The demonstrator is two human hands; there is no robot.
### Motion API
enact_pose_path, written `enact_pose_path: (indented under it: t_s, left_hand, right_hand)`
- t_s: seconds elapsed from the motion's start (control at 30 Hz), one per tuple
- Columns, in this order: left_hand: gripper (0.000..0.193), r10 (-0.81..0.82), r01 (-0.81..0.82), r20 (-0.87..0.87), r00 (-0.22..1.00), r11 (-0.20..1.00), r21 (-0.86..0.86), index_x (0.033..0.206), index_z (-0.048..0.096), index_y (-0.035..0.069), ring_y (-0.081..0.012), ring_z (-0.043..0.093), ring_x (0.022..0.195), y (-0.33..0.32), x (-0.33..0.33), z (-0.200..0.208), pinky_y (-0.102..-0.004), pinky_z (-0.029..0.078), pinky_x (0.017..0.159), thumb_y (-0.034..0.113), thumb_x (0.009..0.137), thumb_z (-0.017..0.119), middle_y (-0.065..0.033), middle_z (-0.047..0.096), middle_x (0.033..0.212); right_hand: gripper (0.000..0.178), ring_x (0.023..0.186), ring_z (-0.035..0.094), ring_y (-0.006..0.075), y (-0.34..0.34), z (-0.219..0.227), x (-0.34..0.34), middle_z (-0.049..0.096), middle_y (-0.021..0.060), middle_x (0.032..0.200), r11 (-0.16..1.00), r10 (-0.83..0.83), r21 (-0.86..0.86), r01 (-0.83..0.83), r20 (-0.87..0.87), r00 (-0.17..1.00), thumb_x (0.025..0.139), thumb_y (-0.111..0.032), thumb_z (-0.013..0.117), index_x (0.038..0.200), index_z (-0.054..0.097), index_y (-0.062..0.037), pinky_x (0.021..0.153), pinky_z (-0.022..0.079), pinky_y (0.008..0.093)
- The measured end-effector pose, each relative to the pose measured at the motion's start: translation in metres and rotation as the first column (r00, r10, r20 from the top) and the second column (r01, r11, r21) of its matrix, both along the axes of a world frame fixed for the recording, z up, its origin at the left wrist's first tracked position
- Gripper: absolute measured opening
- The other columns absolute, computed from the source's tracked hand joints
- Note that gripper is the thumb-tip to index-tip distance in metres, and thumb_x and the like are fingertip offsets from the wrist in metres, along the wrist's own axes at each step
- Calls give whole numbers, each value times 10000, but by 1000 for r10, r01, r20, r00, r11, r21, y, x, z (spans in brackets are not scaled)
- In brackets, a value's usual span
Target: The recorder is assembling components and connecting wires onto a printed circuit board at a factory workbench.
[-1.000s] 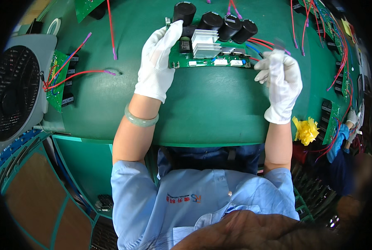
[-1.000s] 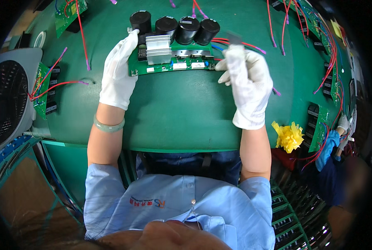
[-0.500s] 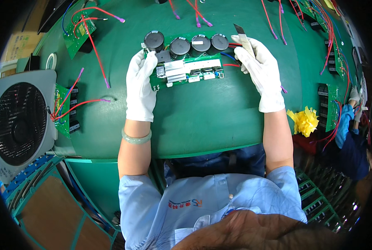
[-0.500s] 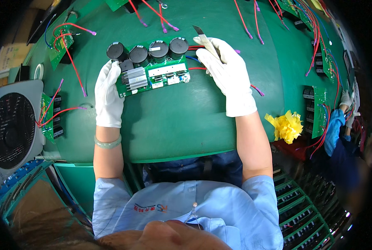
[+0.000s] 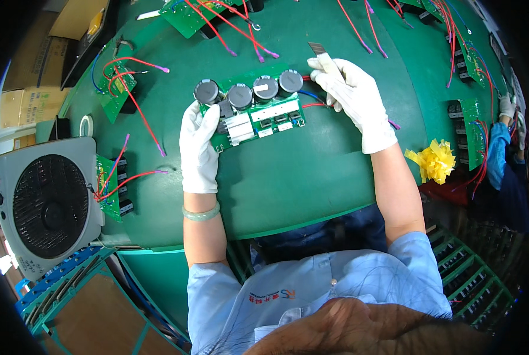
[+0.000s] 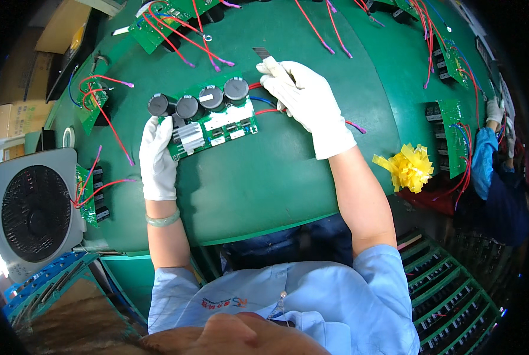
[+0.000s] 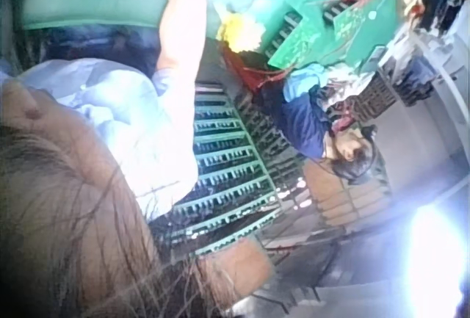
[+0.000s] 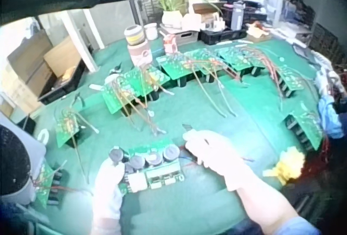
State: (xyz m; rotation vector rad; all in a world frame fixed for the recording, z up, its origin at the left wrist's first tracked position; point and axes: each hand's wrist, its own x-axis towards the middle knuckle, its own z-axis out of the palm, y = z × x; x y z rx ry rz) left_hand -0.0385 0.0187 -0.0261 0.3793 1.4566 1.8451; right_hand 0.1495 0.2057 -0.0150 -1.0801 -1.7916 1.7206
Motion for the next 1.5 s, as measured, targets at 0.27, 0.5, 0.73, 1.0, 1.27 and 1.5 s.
enact_pose_path:
  t_s: [0.27, 0.5, 0.73, 1.0, 1.27, 1.5]
  left_hand:
    - [558, -50, 56, -146, 988, 998, 39, 1302, 410, -42, -182, 479, 1156, -1, -6, -10, -338, 303, 1057, 101, 837, 684, -97, 514, 1239]
    - [586, -83, 92, -183, 980, 995, 42, 1324, 407, -18, -201, 473, 1162, -1, -9, -15, -352, 328, 1046, 109, 829, 694, -101, 499, 1251]
    - [440, -128, 39, -557, 821, 985, -168, 1276, 461, -13, -191, 569, 1043, -6, -6, -7, -319, 452, 943, 45, 867, 614, -105, 560, 1186]
    - [539, -137, 236, -683, 718, 970, 53, 1292, 447, -6, -280, 525, 1167, -2, 1, 4, -405, 379, 1050, -23, 785, 631, -171, 506, 1316]
    - [80, -108, 261, -727, 678, 960, 101, 749, 668, 54, -380, 347, 1343, -7, -2, 10, -466, 223, 1137, -23, 769, 656, -233, 426, 1394]
    - [336, -76, -48, -388, 918, 952, -301, 1100, 560, -68, -129, 643, 698, -8, -19, 25, -206, 451, 518, 223, 933, 548, -168, 648, 1084]
  right_hand:
    - [243, 599, 511, 23, 2, -2, 4, 658, 3, 923, 998, 0, -56, -11, -188, 982, 893, -121, 603, 1129, 615, -66, 493, 410, 172]
    - [301, 591, 507, 50, 11, -15, 3, 646, 36, 979, 999, -33, 10, 35, -176, 984, 875, -91, 589, 1176, 595, -73, 484, 421, 198]
    - [400, 534, 460, 60, 21, 1, 26, 621, 49, 961, 909, 396, -146, -391, 3, 918, 827, -117, 625, 1221, 574, -65, 454, 409, 217]
    - [434, 662, 528, 70, 28, 2, 34, 645, 31, 829, 798, 600, 36, -602, 61, 798, 770, -63, 675, 1199, 616, -81, 606, 449, 220]
    - [390, 741, 590, 78, 27, 8, 30, 667, 40, 823, 938, 299, -80, -336, -298, 906, 743, -52, 711, 1126, 645, -25, 745, 471, 221]
    - [365, 495, 425, 13, 30, 27, 40, 681, 77, 958, 967, 205, -60, -246, -385, 900, 862, -130, 589, 1200, 588, 7, 394, 287, 173]
